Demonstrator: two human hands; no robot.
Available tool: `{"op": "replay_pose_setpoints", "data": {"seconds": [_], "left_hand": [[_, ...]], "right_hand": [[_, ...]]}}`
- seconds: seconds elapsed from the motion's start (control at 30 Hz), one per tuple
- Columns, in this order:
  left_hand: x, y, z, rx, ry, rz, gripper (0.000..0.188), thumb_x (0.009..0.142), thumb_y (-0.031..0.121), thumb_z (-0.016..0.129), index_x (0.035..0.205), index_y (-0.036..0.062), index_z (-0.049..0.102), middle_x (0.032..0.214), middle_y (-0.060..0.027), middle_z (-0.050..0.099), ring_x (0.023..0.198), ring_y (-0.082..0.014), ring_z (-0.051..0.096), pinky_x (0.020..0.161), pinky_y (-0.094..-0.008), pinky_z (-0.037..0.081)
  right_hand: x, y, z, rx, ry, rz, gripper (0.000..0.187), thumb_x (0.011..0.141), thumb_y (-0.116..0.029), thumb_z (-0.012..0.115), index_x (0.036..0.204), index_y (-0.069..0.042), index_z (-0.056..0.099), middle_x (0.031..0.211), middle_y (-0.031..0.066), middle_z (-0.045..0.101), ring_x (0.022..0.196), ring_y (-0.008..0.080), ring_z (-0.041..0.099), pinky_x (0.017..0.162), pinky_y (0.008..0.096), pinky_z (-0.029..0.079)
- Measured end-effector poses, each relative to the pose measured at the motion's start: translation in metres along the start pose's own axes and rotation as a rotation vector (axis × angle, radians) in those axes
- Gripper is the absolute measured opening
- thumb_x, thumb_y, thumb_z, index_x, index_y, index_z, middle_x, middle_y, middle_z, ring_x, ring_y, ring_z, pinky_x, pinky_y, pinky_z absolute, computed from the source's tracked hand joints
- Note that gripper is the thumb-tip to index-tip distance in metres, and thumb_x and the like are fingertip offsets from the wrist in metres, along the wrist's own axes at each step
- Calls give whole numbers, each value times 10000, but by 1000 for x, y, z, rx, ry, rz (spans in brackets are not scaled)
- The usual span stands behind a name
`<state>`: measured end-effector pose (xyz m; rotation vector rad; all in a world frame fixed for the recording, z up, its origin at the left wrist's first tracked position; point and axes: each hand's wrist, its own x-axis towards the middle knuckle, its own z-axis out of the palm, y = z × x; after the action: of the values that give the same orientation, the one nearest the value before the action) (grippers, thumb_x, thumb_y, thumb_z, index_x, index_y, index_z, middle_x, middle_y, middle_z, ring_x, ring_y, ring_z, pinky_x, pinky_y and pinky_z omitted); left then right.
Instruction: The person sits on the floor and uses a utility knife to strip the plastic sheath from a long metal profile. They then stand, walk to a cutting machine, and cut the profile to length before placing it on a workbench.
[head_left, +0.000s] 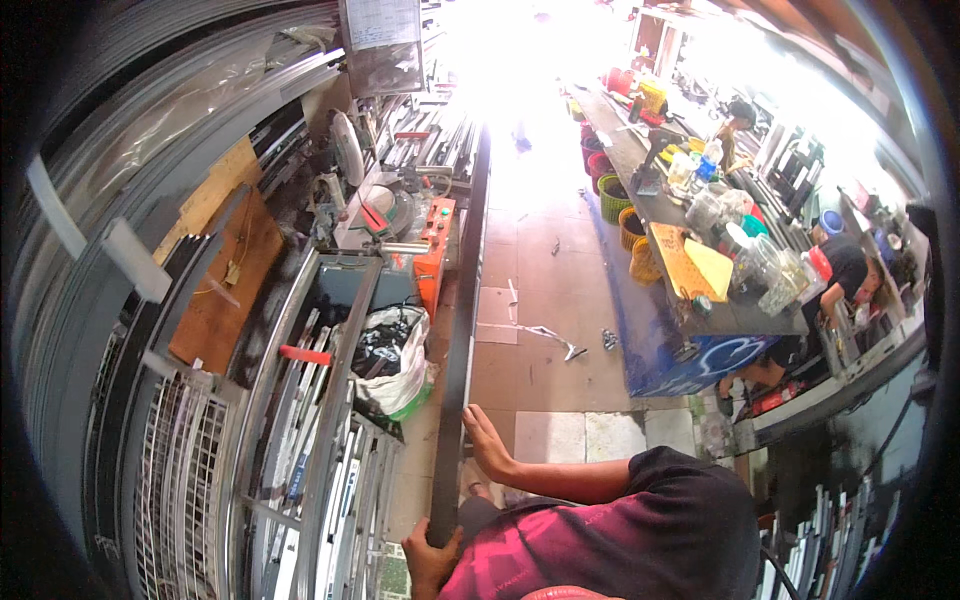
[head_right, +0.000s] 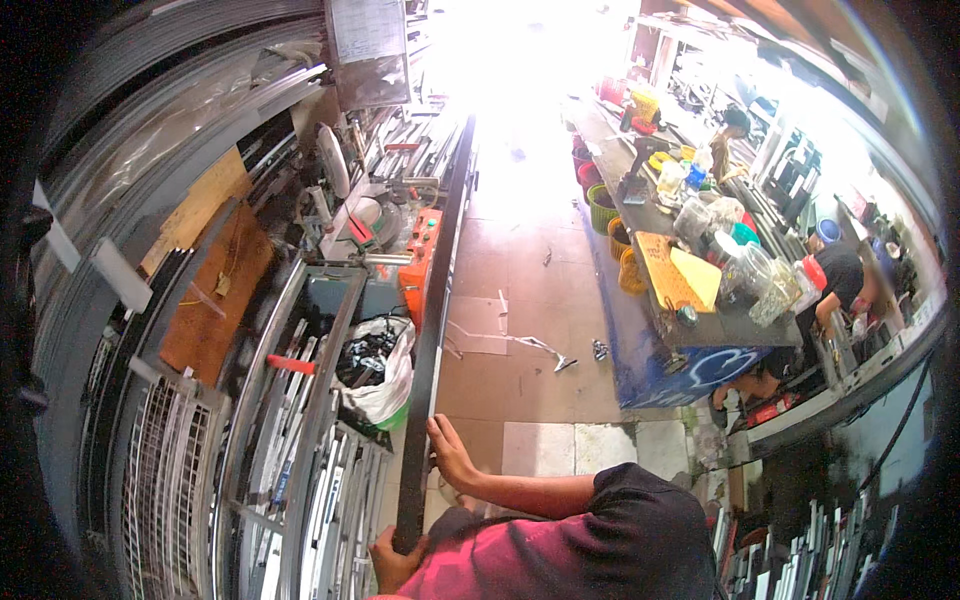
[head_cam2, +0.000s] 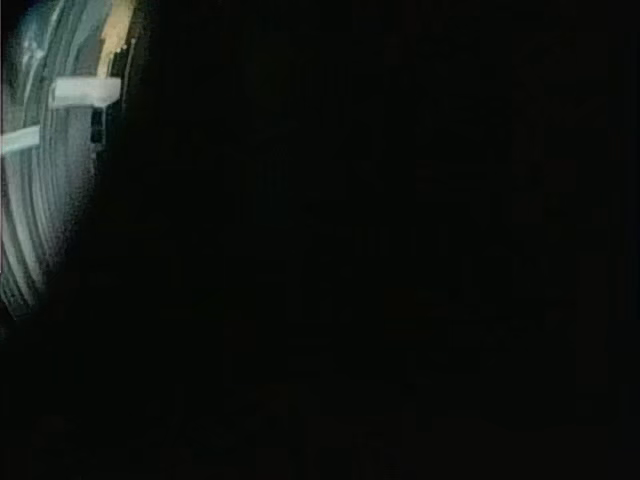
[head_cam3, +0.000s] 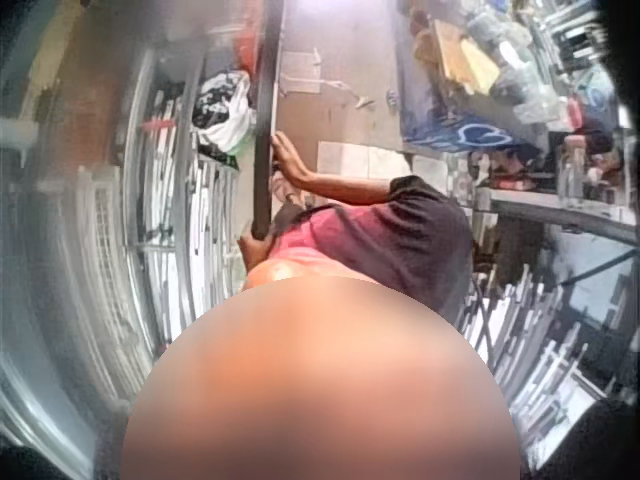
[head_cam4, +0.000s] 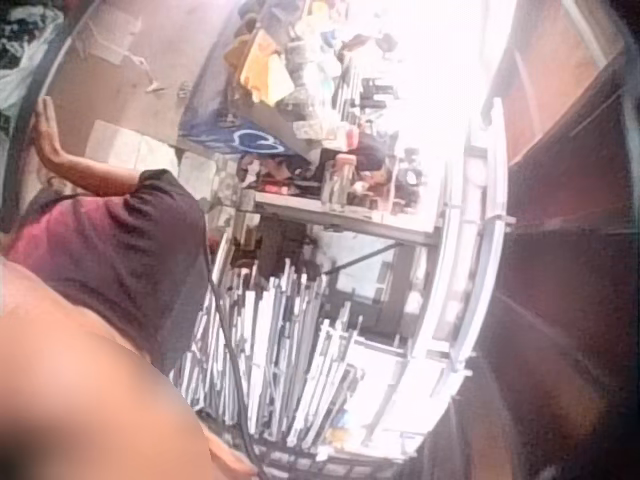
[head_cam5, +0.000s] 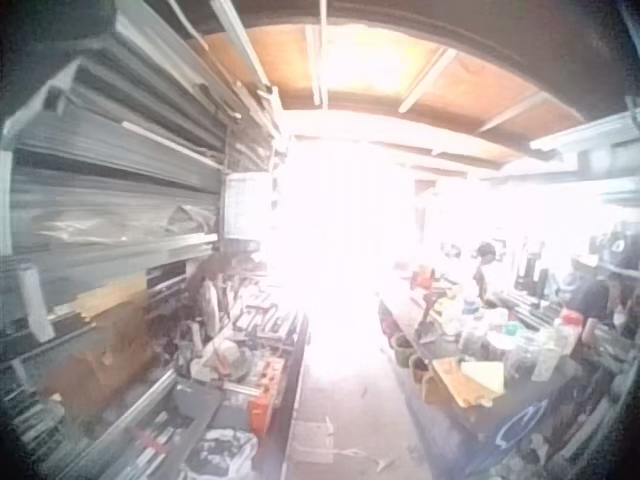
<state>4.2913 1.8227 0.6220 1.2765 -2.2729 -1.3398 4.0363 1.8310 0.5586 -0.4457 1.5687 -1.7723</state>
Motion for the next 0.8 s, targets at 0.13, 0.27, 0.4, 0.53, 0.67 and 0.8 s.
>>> {"op": "replay_pose_setpoints", "data": {"seconds": [0.13,0.27,0.4,0.53,0.67,0.8], "left_hand": [[76,20,-1,-97,-46,38,420,882,363,871,1029,-15,761,790,-137,787,665,-271,778,638,-408,595],[138,44,-2,-84,-84,-8,420,893,382,870,1042,7,755,760,-89,766,586,-202,741,559,-361,575],[191,65,4,-120,-135,-162,435,895,386,866,1059,-1,754,810,-110,786,661,-220,772,614,-380,599],[246,97,20,-29,-100,-103,469,895,375,867,1139,-12,761,948,-174,818,878,-265,809,791,-408,621],[302,136,42,-18,-165,-104,463,944,397,826,1202,24,728,935,-147,799,811,-286,787,759,-418,600],[348,163,68,-75,-102,-230,463,995,364,777,1288,31,643,857,-152,750,743,-312,744,714,-447,564]], "right_hand": [[57,-26,-24,239,-134,99,477,1157,-544,438,1376,-136,551,1016,62,617,718,172,628,575,301,509],[126,-36,-75,49,-214,151,548,1147,-559,445,1266,-68,656,904,66,683,761,154,661,632,311,538],[204,-44,-122,-73,-221,217,584,1150,-566,416,1209,-44,670,886,55,685,752,148,654,641,316,536],[300,-74,-134,185,-239,245,706,1122,-684,344,1363,-65,583,975,94,703,857,236,713,744,388,579],[413,-108,-114,342,-240,195,708,1110,-702,361,1434,-85,483,1084,162,733,957,296,753,864,454,616],[486,-124,-106,326,-260,157,654,1102,-686,426,1374,-95,486,978,141,728,863,270,746,764,448,627]]}}
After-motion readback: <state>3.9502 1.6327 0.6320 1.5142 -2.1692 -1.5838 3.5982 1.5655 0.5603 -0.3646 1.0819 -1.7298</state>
